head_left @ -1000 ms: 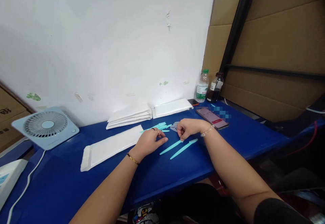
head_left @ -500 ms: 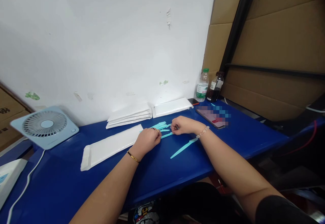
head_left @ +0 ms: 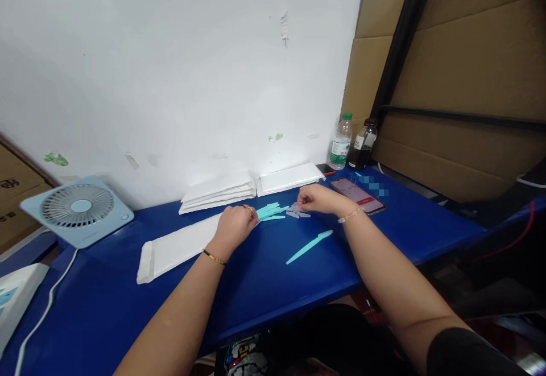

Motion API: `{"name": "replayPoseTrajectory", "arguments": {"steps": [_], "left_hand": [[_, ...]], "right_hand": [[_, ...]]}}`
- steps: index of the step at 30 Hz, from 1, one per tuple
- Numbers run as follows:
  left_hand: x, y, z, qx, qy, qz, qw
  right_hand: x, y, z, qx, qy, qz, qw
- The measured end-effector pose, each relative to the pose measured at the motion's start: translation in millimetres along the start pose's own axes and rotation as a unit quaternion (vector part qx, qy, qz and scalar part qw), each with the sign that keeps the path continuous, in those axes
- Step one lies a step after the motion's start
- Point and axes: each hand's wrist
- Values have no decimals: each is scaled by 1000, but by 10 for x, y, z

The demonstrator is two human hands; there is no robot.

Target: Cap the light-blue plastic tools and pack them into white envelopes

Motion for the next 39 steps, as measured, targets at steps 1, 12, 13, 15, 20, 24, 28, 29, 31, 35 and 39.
{"name": "replayPoseTrajectory", "arguments": {"steps": [1, 12, 13, 15, 20, 24, 28, 29, 31, 35, 39], "left_hand": [[27, 11, 17, -8, 2, 17, 1000], [-883, -5, -188, 40, 104, -163, 980], [-905, -16, -214, 44, 80, -164, 982], [-868, -35, -243, 44, 43, -142, 988], [-532, -44, -169, 40, 67, -38, 996], [-361, -24, -60, 27, 96, 7, 995], [-315, -2, -20, 20, 92, -1, 996], [-297, 4, -20, 16, 88, -2, 996], [-241, 19, -20, 1, 95, 6, 995], [-96, 36, -7, -31, 206, 58, 976], [-40, 29, 21, -66, 288, 88, 951]], "right_hand": [[-29, 11, 31, -4, -8, -14, 1000], [-27, -10, 33, -36, -3, -19, 999], [-31, -9, 37, -38, -6, -23, 999], [-37, 3, 54, -37, -21, -25, 999], [8, 52, 92, 32, -90, -30, 995], [60, 64, 64, 108, -140, -9, 984], [7, 43, 43, 98, -147, -1, 984], [-21, 38, 48, 86, -145, -7, 986], [-79, 29, 69, 48, -144, -24, 988], [-100, 27, 110, -40, -192, -36, 980], [-4, 27, 99, -102, -235, -40, 966]]}}
Point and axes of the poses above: each hand's wrist, its own y-axis away from the middle knuckle, its own z-axis out of the back of the hand, x = y × z, and after that the axes turned 12 degrees about -z, right-handed
